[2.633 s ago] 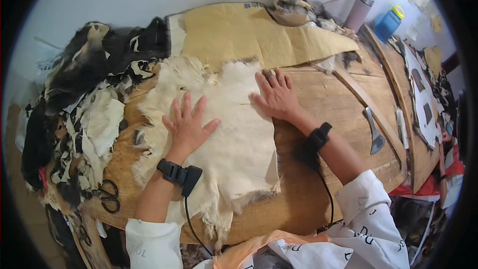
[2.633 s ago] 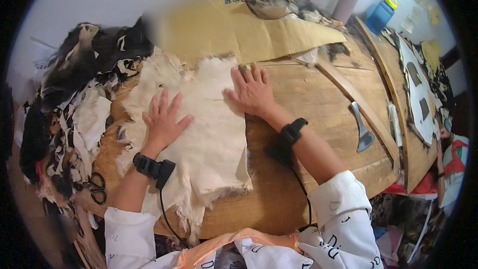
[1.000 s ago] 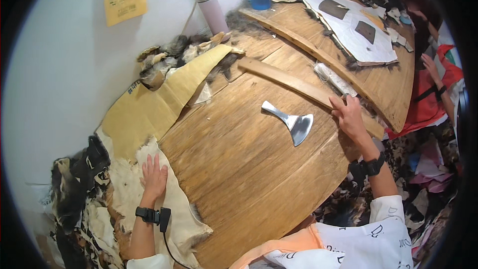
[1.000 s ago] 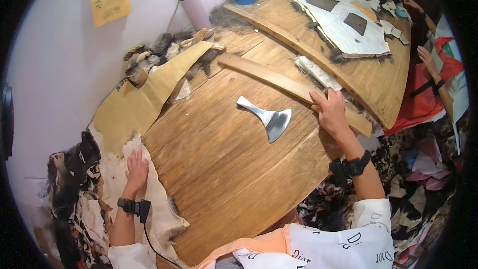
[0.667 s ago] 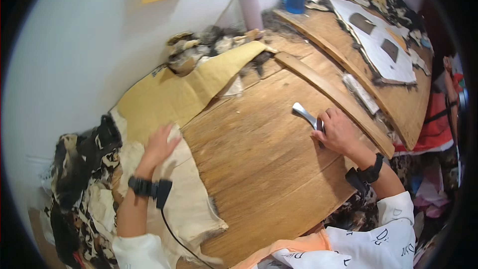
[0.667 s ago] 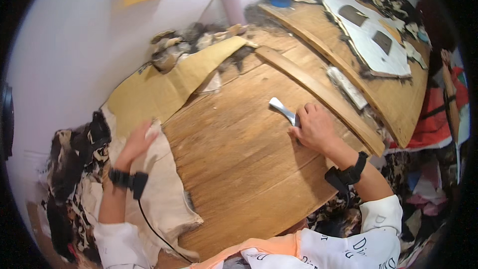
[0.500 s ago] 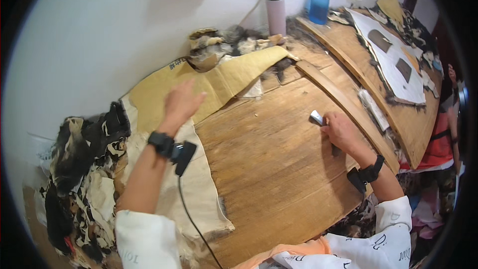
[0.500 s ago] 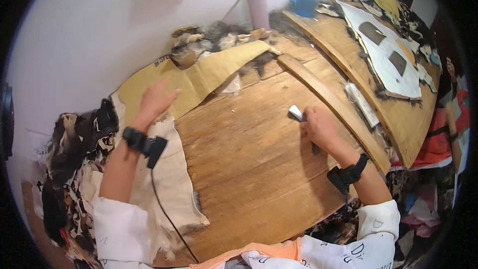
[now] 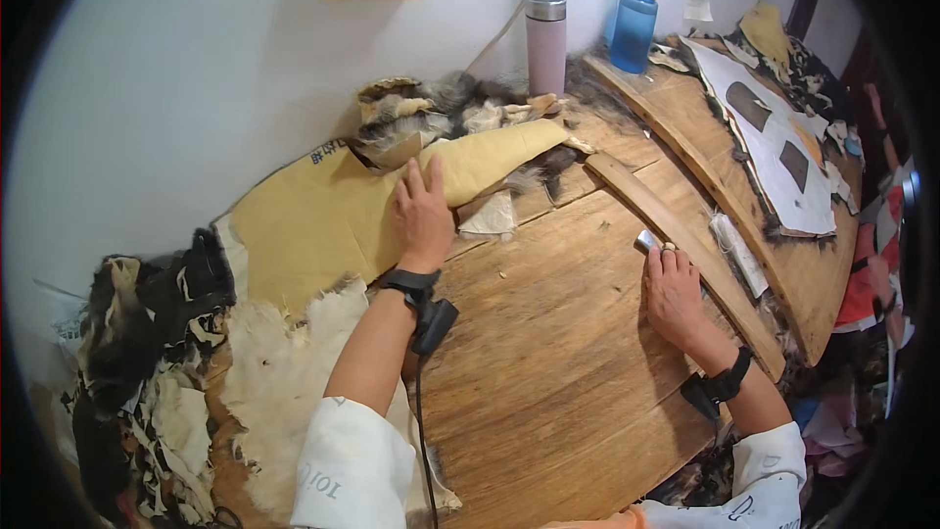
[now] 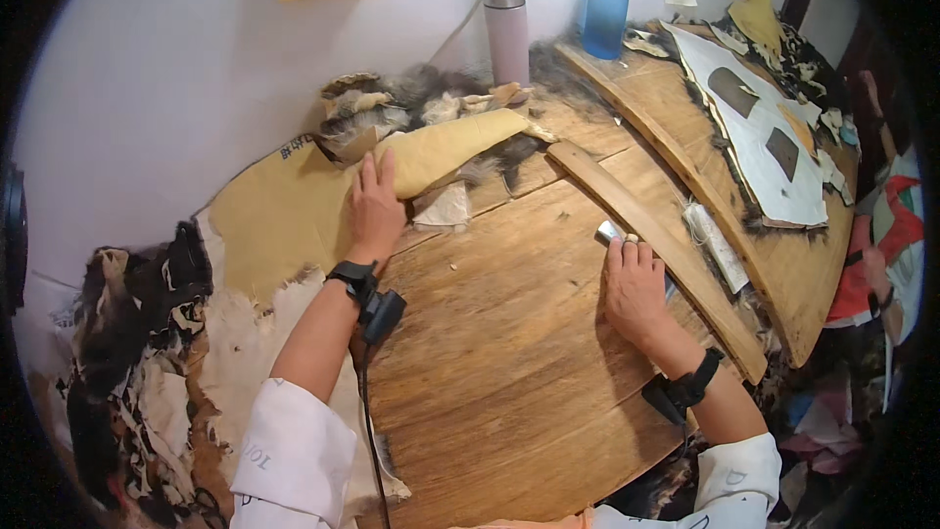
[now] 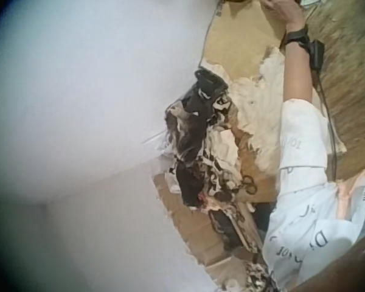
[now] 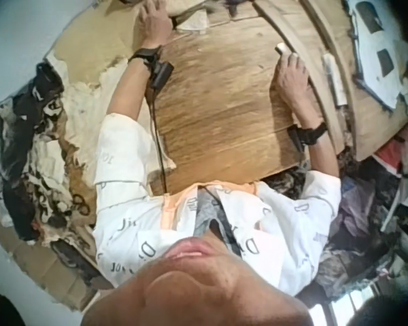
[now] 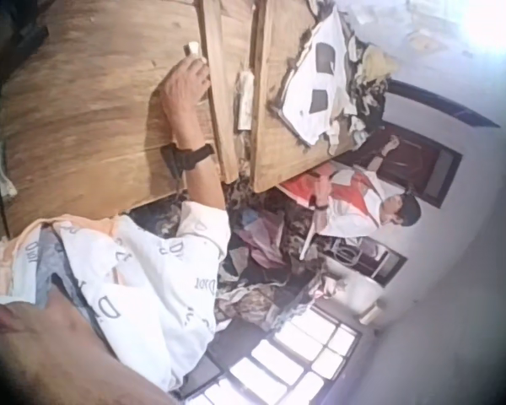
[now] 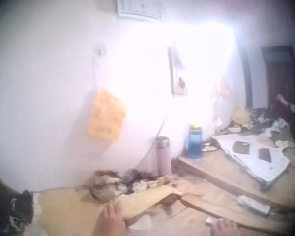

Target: The recorder uses a specialized hand blade and a needle and thread to trim and sew pieces of animal fur/pelt together on a wooden table.

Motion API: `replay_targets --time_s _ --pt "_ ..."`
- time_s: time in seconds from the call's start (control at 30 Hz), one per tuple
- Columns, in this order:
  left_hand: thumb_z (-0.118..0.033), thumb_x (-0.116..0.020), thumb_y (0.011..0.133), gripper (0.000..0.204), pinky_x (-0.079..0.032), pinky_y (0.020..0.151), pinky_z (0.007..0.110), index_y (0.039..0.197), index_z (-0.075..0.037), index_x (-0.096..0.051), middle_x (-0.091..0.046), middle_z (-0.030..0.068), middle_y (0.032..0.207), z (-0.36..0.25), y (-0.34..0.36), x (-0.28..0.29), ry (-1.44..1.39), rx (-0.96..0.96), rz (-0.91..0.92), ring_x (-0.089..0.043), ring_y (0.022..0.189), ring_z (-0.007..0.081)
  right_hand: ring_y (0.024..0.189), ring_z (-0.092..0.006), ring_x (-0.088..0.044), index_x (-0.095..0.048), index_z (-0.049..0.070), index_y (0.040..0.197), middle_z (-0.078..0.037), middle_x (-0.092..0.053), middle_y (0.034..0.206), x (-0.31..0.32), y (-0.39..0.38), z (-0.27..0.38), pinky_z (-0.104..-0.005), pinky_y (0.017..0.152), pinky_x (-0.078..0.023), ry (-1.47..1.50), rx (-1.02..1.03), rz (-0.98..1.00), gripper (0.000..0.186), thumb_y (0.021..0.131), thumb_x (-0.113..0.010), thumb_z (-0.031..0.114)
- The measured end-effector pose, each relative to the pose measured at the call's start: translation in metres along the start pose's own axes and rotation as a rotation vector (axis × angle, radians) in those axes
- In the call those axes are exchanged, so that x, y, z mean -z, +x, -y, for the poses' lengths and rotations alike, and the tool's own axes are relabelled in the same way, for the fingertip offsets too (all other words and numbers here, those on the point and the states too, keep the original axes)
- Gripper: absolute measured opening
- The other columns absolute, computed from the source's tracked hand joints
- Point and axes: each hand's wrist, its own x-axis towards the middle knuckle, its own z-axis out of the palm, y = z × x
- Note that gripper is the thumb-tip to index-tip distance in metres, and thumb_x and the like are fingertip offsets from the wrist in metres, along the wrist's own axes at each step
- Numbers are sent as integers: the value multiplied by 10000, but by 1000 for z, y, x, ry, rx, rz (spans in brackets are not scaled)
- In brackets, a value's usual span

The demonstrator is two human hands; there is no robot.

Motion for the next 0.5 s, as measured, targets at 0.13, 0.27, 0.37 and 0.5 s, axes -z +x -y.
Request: replay_targets --time_s 0.13,0.27,0.37,0.5 --pt "2 -521 713 573 -475 807 398 1256 -181 -505 -581 191 1126 14 16 7 -159 93 84 -567 1013 337 1007 -307 -449 -396 -69 1242 -187 -494 1086 0 -1 -3 -385 805 -374 -37 28 10 523 755 -475 106" --pt "54 -478 692 487 -498 705 351 1115 -136 -627 -659 188 906 50 21 24 -438 295 -212 -654 764 277 1001 -303 -456 -396 -66 1251 -178 -503 1064 0 2 -2 -375 799 -382 -51 67 20 519 769 -475 111" --pt "-61 -402 881 316 -500 827 349 1163 32 -511 -566 105 1094 130 26 37 -1055 812 -300 -578 948 229 995 -303 -463 -400 -66 1253 -167 -508 1041 -7 0 -11 -388 786 -399 -34 90 37 512 785 -476 128" --pt "-58 -573 773 322 -509 740 356 1072 60 -569 -606 146 1047 318 -36 112 -1083 1127 -729 -609 871 237 985 -306 -474 -471 -31 1197 -163 -513 1026 7 9 -16 -409 758 -421 109 123 62 440 800 -500 157"
